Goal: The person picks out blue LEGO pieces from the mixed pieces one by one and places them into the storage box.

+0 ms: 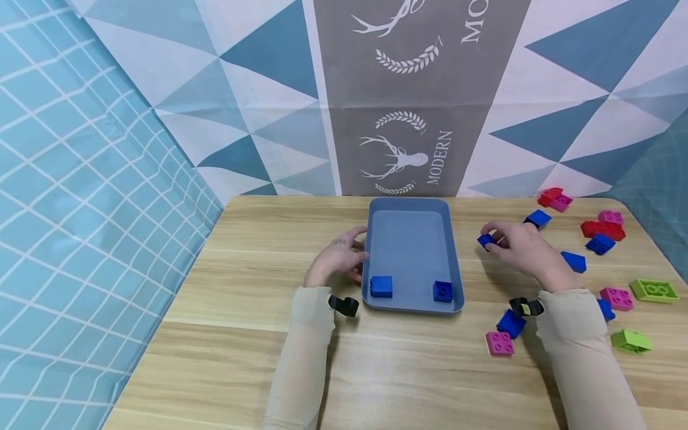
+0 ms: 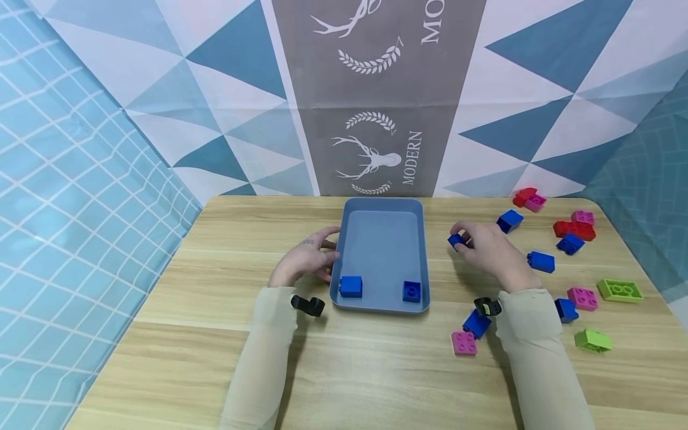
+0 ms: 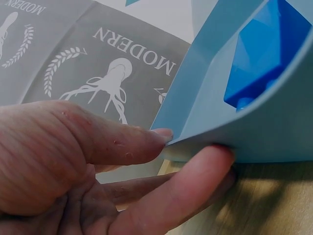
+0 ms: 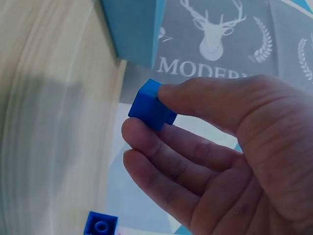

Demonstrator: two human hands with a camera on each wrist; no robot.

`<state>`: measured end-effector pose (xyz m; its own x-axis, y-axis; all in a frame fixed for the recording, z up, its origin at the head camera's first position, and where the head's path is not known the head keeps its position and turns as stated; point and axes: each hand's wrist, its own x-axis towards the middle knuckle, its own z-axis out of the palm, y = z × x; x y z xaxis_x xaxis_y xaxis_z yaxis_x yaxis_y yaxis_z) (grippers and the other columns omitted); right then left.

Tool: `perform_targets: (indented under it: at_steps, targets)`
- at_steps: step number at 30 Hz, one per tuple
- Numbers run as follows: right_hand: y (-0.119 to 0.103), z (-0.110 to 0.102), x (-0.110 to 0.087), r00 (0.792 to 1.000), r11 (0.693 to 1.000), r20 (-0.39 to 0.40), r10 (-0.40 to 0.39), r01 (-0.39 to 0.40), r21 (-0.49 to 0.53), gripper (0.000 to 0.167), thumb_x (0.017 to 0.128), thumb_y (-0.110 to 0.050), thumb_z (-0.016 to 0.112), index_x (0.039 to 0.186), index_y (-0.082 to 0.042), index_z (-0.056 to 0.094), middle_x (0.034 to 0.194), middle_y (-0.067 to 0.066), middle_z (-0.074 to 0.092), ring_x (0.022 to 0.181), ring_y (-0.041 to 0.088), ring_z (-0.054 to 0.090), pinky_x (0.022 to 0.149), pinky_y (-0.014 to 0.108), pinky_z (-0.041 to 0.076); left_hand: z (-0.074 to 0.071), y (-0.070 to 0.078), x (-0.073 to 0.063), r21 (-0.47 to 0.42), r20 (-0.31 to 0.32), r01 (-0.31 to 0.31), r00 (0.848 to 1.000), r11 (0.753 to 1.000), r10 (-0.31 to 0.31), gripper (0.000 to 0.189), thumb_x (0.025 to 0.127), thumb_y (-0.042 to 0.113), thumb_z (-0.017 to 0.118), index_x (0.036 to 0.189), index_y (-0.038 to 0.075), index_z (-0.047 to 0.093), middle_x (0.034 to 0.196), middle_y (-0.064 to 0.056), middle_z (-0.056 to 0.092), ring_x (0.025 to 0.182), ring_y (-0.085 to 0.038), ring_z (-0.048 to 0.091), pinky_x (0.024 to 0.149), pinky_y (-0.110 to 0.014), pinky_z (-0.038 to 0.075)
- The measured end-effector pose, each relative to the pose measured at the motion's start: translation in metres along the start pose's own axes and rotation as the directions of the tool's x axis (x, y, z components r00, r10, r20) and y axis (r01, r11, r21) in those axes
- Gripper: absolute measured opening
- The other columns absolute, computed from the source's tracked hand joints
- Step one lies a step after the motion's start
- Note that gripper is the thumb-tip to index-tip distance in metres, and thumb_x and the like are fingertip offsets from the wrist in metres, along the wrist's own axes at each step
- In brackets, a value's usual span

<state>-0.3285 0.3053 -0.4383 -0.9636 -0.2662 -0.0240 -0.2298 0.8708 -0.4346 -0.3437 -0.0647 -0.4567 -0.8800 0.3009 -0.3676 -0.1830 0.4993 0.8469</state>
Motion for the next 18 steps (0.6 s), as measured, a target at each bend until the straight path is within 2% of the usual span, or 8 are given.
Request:
perform_targets:
  at_steps: [7, 11, 18]
  targets:
    - [-0.018, -0.003, -0.003, 0.997, 0.998, -0.043, -0.058, 0.058, -0.003, 0.031, 0.096, -0.009, 0.068, 0.125, 0.0, 0.062, 0.112, 0.027, 0.07, 0.1, 0.043, 0.068, 0.088, 0.064, 0.059, -0.001, 0.0, -0.001, 0.005, -0.003, 0.001, 1.0, 1.0, -0.001, 0.065, 0.104, 0.004, 0.055, 0.16, 0.027, 0.03, 0.149, -0.021, 0.047, 0.095, -0.03, 0.068, 0.065, -0.038, 0.066]
    - [-0.029, -0.003, -0.005, 0.995, 0.996, -0.041, -0.087, 0.087, -0.005, 0.03, 0.096, -0.009, 0.068, 0.125, -0.002, 0.063, 0.111, 0.023, 0.071, 0.099, 0.04, 0.069, 0.087, 0.061, 0.06, -0.001, 0.001, -0.001, 0.015, -0.005, 0.004, 1.0, 1.0, -0.004, 0.065, 0.103, 0.004, 0.055, 0.16, 0.027, 0.031, 0.149, -0.021, 0.047, 0.096, -0.03, 0.068, 0.065, -0.037, 0.066]
    - [-0.042, 0.006, -0.002, 0.977, 0.978, -0.043, -0.209, 0.209, 0.003, 0.023, 0.094, -0.007, 0.07, 0.117, -0.004, 0.068, 0.1, 0.014, 0.074, 0.089, 0.028, 0.069, 0.077, 0.049, 0.063, -0.001, 0.001, -0.002, 0.007, 0.001, 0.008, 1.0, 1.0, -0.008, 0.066, 0.104, 0.004, 0.055, 0.16, 0.027, 0.03, 0.151, -0.021, 0.046, 0.098, -0.031, 0.068, 0.063, -0.037, 0.066]
